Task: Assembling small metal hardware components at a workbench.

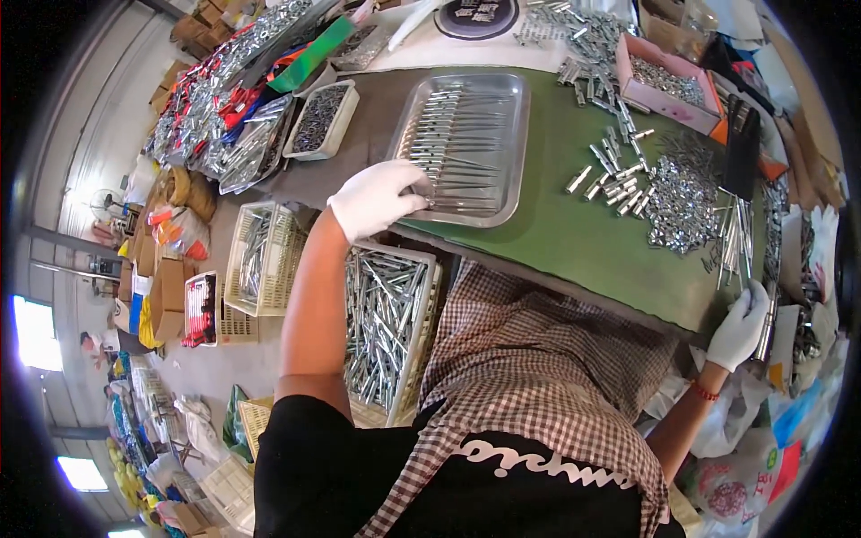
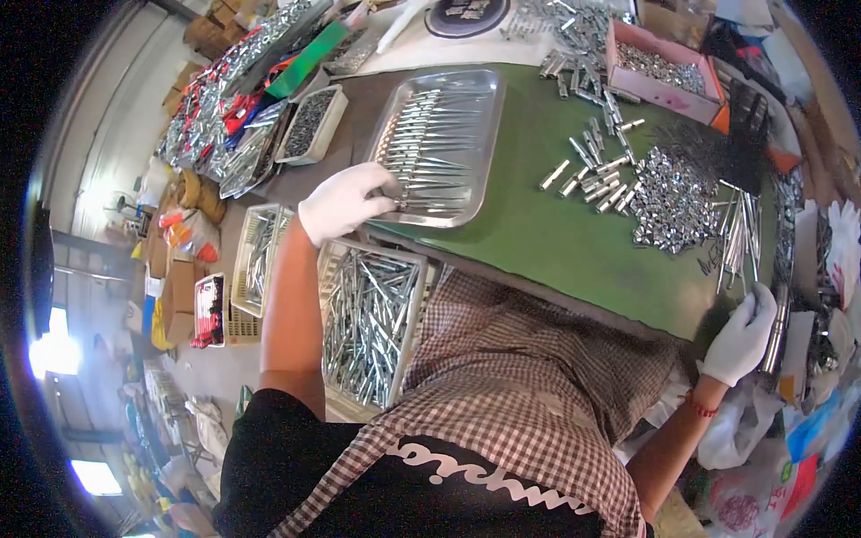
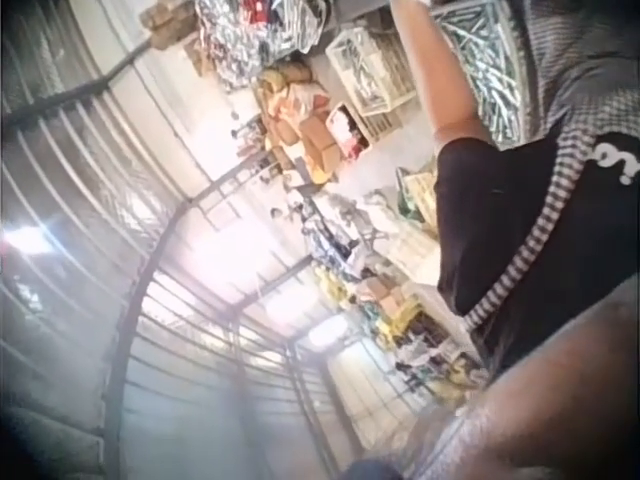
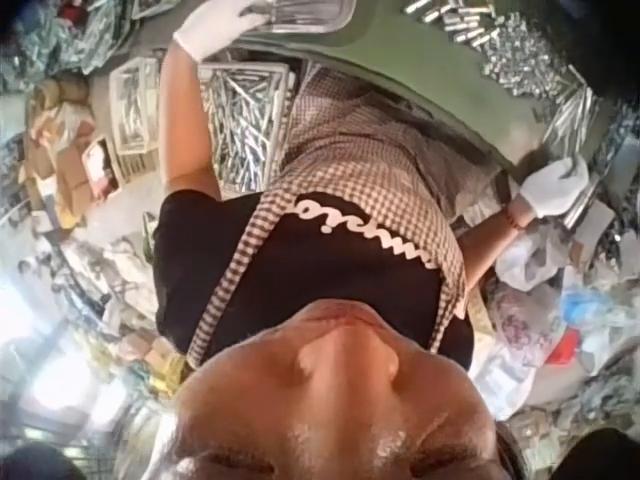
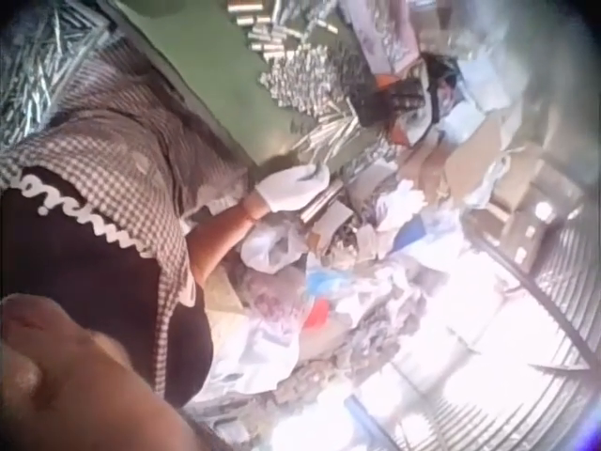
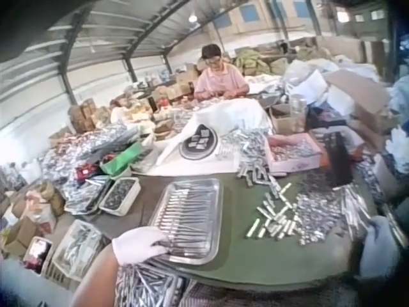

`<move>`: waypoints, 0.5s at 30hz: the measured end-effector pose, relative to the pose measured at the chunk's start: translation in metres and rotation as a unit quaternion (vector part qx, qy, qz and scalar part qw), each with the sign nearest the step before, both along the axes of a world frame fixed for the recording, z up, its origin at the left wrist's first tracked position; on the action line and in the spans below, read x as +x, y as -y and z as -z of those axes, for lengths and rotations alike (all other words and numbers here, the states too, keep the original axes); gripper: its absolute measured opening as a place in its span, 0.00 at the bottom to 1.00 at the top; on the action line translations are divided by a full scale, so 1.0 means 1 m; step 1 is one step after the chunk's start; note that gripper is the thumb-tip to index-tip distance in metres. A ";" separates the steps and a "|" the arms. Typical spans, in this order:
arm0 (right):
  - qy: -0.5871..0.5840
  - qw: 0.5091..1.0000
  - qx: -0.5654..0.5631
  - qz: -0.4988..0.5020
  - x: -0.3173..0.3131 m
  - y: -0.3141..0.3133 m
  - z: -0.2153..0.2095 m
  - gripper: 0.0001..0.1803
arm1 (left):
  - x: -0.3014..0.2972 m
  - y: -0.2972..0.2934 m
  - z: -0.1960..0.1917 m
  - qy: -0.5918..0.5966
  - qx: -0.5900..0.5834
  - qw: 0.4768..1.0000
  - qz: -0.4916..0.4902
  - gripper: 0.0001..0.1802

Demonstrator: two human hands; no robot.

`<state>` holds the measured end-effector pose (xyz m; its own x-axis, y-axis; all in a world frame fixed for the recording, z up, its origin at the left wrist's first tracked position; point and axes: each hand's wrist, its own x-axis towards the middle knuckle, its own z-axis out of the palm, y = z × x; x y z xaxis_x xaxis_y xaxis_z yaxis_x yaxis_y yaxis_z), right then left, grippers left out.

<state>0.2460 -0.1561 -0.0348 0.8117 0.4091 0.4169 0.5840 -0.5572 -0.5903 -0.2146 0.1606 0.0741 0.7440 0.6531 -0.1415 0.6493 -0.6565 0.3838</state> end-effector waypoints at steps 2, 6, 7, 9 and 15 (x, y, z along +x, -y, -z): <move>0.023 0.999 -0.038 -0.005 -0.002 -0.006 -0.005 0.17 | -0.007 -0.008 -0.004 -0.032 0.006 0.999 0.039 0.18; 0.101 0.993 -0.061 -0.019 0.007 0.008 0.007 0.19 | 0.006 -0.020 0.001 -0.081 -0.027 0.992 0.088 0.22; 0.113 0.992 -0.053 -0.015 0.011 0.012 0.012 0.19 | 0.009 -0.022 0.007 -0.082 -0.013 0.993 0.081 0.21; 0.091 0.995 -0.042 -0.017 0.027 0.032 0.019 0.18 | 0.030 -0.023 -0.005 -0.116 -0.069 0.987 0.083 0.21; 0.261 0.965 0.017 -0.027 -0.031 -0.008 -0.028 0.06 | 0.019 -0.010 0.006 -0.124 -0.003 0.988 0.087 0.15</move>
